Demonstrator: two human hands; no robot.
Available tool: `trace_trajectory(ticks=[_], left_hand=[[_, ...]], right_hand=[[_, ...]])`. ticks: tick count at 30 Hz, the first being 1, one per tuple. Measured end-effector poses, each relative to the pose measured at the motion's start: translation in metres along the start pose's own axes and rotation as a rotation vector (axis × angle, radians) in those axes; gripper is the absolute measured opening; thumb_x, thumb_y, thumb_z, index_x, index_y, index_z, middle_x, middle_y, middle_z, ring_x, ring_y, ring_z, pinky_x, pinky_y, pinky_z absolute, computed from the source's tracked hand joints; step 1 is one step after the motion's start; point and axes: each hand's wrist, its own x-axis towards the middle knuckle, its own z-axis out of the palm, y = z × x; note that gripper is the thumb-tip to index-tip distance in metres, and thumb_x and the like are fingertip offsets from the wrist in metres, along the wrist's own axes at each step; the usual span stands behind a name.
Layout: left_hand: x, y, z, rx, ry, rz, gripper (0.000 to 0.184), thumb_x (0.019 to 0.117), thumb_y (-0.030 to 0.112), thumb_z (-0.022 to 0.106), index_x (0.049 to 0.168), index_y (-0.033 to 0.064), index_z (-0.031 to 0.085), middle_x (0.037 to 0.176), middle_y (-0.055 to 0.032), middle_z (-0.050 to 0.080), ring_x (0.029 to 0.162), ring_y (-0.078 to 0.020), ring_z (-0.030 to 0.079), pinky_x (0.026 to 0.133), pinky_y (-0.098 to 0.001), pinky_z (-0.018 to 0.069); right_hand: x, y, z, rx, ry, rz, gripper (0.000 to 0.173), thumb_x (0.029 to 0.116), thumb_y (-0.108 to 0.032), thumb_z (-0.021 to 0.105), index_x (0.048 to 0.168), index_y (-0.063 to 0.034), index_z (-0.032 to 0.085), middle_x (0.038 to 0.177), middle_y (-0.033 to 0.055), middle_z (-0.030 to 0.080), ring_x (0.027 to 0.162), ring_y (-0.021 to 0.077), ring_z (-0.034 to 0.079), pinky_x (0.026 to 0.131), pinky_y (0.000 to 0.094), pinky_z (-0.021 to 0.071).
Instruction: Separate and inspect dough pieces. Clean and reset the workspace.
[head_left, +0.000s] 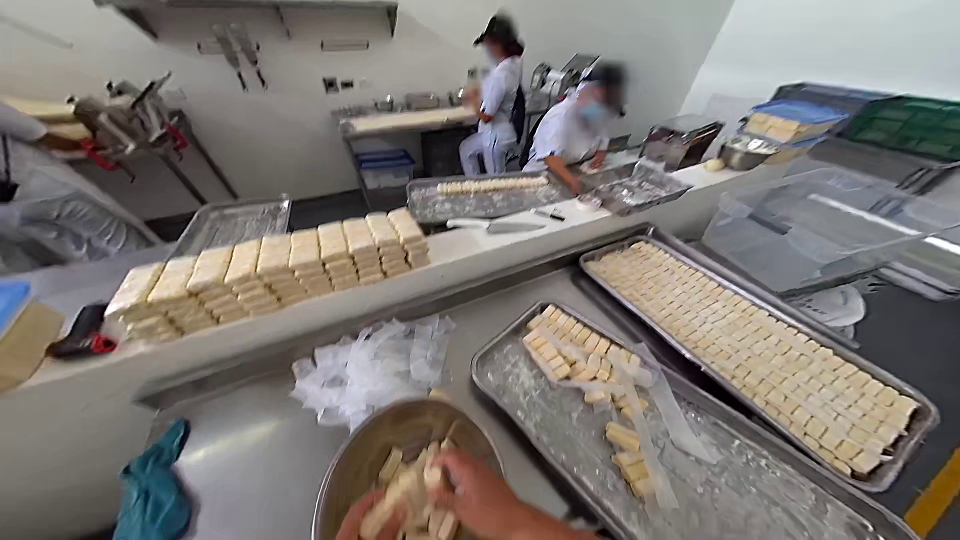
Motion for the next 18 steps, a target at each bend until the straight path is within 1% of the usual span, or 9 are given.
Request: trace_trajectory(ticks=[1, 3, 5, 8, 10, 13, 15, 17, 18], left_hand=[[-0.001, 0.004, 0.002, 0.032, 0.032, -0.012, 0.044, 0.0890, 0.015, 0.078, 0.123, -0.0088, 0.064, 0.107, -0.0220, 0.072, 0.096, -0.0248, 0.072, 0.088, -0.0455, 0.0590], [-0.001, 0.006, 0.004, 0.062, 0.077, -0.052, 0.040, 0.0886, 0.018, 0.078, 0.121, -0.0020, 0.067, 0.103, -0.0148, 0.073, 0.091, -0.0191, 0.072, 0.083, -0.0408, 0.0606], [0.000, 0.002, 0.004, 0.067, 0.118, -0.081, 0.039, 0.0896, 0.023, 0.077, 0.120, 0.0007, 0.068, 0.102, -0.0111, 0.073, 0.090, -0.0160, 0.072, 0.082, -0.0378, 0.0603], [0.000, -0.004, 0.002, 0.028, 0.150, -0.099, 0.037, 0.0885, 0.021, 0.078, 0.119, 0.0017, 0.068, 0.100, -0.0100, 0.072, 0.089, -0.0161, 0.071, 0.081, -0.0386, 0.0597], [0.001, -0.005, 0.000, -0.028, 0.119, -0.091, 0.037, 0.0878, 0.020, 0.079, 0.120, 0.0039, 0.067, 0.101, -0.0076, 0.072, 0.089, -0.0136, 0.070, 0.080, -0.0354, 0.0601], [0.001, -0.004, 0.001, -0.096, 0.009, -0.063, 0.036, 0.0873, 0.019, 0.079, 0.120, 0.0076, 0.068, 0.100, -0.0032, 0.073, 0.086, -0.0099, 0.071, 0.078, -0.0299, 0.0610], [0.001, -0.001, 0.005, -0.126, -0.054, -0.064, 0.035, 0.0878, 0.016, 0.079, 0.120, 0.0083, 0.068, 0.101, -0.0028, 0.073, 0.087, -0.0103, 0.071, 0.079, -0.0297, 0.0615], [0.002, 0.003, 0.009, -0.127, -0.061, -0.081, 0.034, 0.0883, 0.016, 0.079, 0.119, 0.0085, 0.068, 0.098, -0.0027, 0.074, 0.086, -0.0103, 0.071, 0.078, -0.0295, 0.0615], [0.002, 0.005, 0.012, -0.113, -0.044, -0.082, 0.034, 0.0882, 0.016, 0.079, 0.119, 0.0086, 0.068, 0.096, -0.0025, 0.074, 0.084, -0.0100, 0.071, 0.077, -0.0293, 0.0613]], right_hand=[[-0.001, -0.003, -0.002, -0.033, -0.001, 0.020, 0.042, 0.0996, -0.025, 0.066, 0.131, 0.0026, 0.060, 0.122, 0.0230, 0.065, 0.113, 0.0324, 0.065, 0.101, 0.0477, 0.0515], [-0.001, -0.003, 0.001, -0.025, -0.015, 0.065, 0.047, 0.0994, -0.029, 0.066, 0.133, 0.0025, 0.058, 0.127, 0.0218, 0.063, 0.117, 0.0297, 0.063, 0.104, 0.0449, 0.0507], [-0.002, 0.002, 0.002, 0.082, -0.027, 0.101, 0.046, 0.0967, -0.028, 0.069, 0.131, 0.0012, 0.059, 0.122, 0.0183, 0.066, 0.113, 0.0245, 0.065, 0.100, 0.0420, 0.0529], [-0.011, 0.013, 0.001, 0.336, -0.065, 0.069, 0.036, 0.0835, -0.013, 0.069, 0.117, -0.0021, 0.062, 0.115, 0.0095, 0.065, 0.108, 0.0157, 0.063, 0.094, 0.0359, 0.0537], [-0.013, 0.022, 0.000, 0.475, -0.091, 0.037, 0.042, 0.0796, -0.019, 0.067, 0.118, -0.0045, 0.061, 0.121, 0.0063, 0.064, 0.114, 0.0136, 0.061, 0.096, 0.0344, 0.0529], [-0.008, 0.024, 0.000, 0.441, -0.138, 0.036, 0.064, 0.0874, -0.039, 0.069, 0.141, -0.0067, 0.055, 0.141, 0.0084, 0.058, 0.127, 0.0168, 0.056, 0.106, 0.0385, 0.0492], [-0.002, 0.018, 0.001, 0.373, -0.163, 0.076, 0.057, 0.0950, -0.028, 0.069, 0.145, -0.0074, 0.053, 0.138, 0.0111, 0.060, 0.122, 0.0188, 0.061, 0.104, 0.0395, 0.0520], [0.002, 0.012, 0.003, 0.339, -0.149, 0.083, 0.042, 0.0991, -0.015, 0.066, 0.139, -0.0048, 0.058, 0.124, 0.0123, 0.068, 0.108, 0.0176, 0.068, 0.097, 0.0369, 0.0564], [0.003, 0.009, 0.002, 0.319, -0.136, 0.083, 0.038, 0.0999, -0.014, 0.065, 0.137, -0.0043, 0.059, 0.120, 0.0123, 0.069, 0.105, 0.0172, 0.069, 0.095, 0.0362, 0.0571]])
